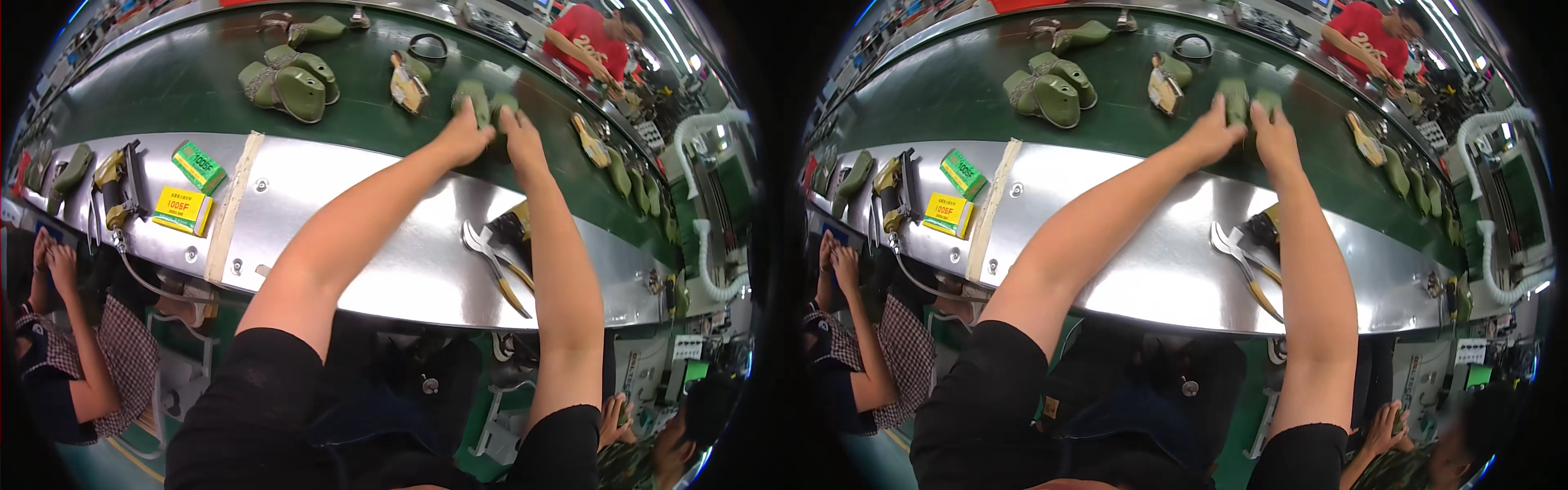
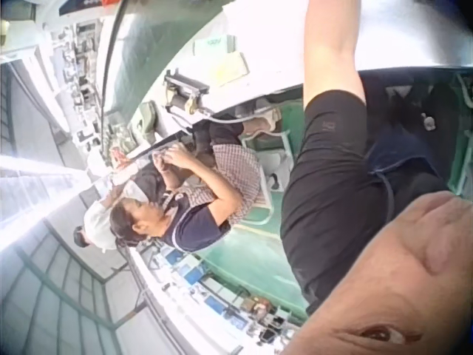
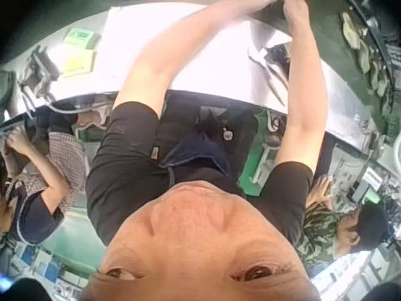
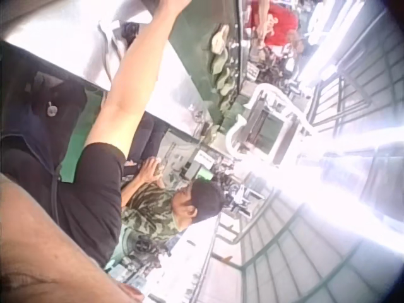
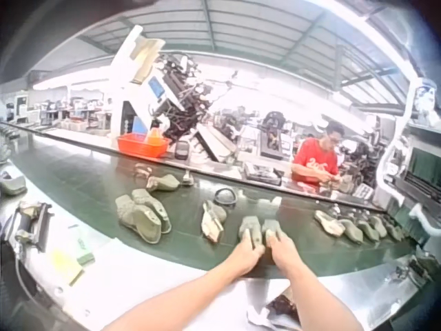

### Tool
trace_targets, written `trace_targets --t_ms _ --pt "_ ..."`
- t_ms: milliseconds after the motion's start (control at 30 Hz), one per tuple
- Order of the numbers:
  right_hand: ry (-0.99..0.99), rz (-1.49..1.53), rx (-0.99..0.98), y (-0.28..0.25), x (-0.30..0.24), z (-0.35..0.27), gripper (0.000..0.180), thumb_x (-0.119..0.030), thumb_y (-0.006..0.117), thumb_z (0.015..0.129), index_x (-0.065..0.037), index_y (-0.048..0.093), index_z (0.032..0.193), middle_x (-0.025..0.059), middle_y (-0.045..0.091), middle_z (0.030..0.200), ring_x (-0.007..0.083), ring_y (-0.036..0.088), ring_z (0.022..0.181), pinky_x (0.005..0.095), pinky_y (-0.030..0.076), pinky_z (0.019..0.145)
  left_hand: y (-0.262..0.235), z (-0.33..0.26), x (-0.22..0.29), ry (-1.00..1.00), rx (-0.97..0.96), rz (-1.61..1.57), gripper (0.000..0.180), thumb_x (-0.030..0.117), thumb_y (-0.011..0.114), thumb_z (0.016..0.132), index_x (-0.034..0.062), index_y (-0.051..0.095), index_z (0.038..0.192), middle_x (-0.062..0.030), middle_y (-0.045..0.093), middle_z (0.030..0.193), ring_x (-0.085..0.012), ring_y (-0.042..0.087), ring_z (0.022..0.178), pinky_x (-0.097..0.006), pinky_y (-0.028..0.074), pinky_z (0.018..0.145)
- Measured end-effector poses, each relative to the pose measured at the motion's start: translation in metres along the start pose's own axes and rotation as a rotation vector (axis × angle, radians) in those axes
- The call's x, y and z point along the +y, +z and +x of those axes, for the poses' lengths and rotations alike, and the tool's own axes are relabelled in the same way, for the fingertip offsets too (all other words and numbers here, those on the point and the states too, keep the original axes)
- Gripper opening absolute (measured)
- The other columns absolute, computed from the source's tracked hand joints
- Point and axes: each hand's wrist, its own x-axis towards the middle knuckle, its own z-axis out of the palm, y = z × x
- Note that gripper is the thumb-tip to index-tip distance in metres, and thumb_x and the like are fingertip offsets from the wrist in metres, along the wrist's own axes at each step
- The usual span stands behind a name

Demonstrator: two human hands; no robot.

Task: The person assembles green slipper soles by attaching a decorative strap and securing the sole to the upper. They use a staple gun to fasten the components and a hammer to adjust the fit. The person handles the slipper parts one at a time, placing finished units on a nearby table.

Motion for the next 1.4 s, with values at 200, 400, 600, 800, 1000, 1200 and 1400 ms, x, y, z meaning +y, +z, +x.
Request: trace_targets --t_ms 200,400,600,800,1000,1200,1400 --pt "0.107 -0.345 -0.098 0.006 0.020 0.010 0.087 -0.043 0.068 0.097 0.006 0.031 0.159 0.0364 0.047 0.153 0.0483 0.047 0.144 0.0456 0.039 0.119 -0.014 -0.030 -0.012 0.129 -0.258 -0.008 0.085 0.027 0.068 0.094 -0.0106 0.027 0.158 -0.0319 0.053 0.150 -0.0422 0.051 0.142 -0.042 0.041 0.118" --pt "-0.554 -0.599 0.213 0.070 -0.030 0.004 0.066 -0.028 0.075 0.090 0.006 0.054 0.143 0.0301 0.054 0.146 0.0455 0.048 0.139 0.0478 0.038 0.118 -0.085 -0.043 -0.030 0.251 0.095 0.148 0.061 0.014 0.070 0.092 -0.0038 0.048 0.145 -0.0216 0.069 0.132 -0.0412 0.066 0.122 -0.045 0.051 0.105" --pt "-0.301 -0.256 0.236 0.182 -0.051 0.008 0.083 -0.024 0.076 0.089 0.010 0.035 0.154 0.0373 0.045 0.150 0.0489 0.041 0.144 0.0486 0.035 0.121 -0.133 -0.009 -0.047 0.277 0.534 0.150 0.050 0.012 0.071 0.088 -0.0033 0.057 0.133 -0.0236 0.069 0.122 -0.0378 0.068 0.114 -0.045 0.052 0.102" --pt "-0.002 -0.100 0.203 0.207 -0.040 0.016 0.074 -0.027 0.077 0.090 0.007 0.045 0.147 0.0321 0.056 0.142 0.0450 0.059 0.128 0.0472 0.047 0.108 -0.297 0.071 -0.071 0.323 0.773 0.568 0.064 0.027 0.080 0.081 -0.0023 0.058 0.134 -0.0230 0.067 0.126 -0.0386 0.064 0.119 -0.046 0.050 0.104" --pt "-0.020 -0.078 0.084 0.209 -0.040 0.024 0.039 -0.030 0.069 0.094 0.005 0.070 0.110 0.0256 0.074 0.108 0.0435 0.070 0.104 0.0498 0.053 0.091 -0.417 0.164 -0.150 -0.315 0.519 0.765 0.079 0.046 0.084 0.075 -0.0053 0.064 0.131 -0.0284 0.067 0.133 -0.0397 0.066 0.124 -0.046 0.053 0.106" --pt "-0.112 -0.251 0.122 0.209 -0.018 0.025 0.030 -0.027 0.065 0.099 0.002 0.065 0.104 0.0259 0.068 0.102 0.0468 0.067 0.100 0.0564 0.051 0.088 -0.431 0.212 -0.209 -0.143 0.109 1.101 0.056 0.039 0.075 0.087 -0.0041 0.071 0.123 -0.0299 0.072 0.120 -0.0434 0.069 0.117 -0.049 0.052 0.101" --pt "0.033 -0.177 0.073 0.208 -0.037 0.017 0.028 -0.025 0.064 0.099 0.001 0.064 0.109 0.0237 0.068 0.109 0.0436 0.067 0.105 0.0548 0.050 0.093 -0.487 0.227 -0.254 -0.244 0.407 0.886 0.054 0.039 0.076 0.089 0.0007 0.072 0.127 -0.0234 0.074 0.121 -0.0374 0.070 0.118 -0.045 0.051 0.102"
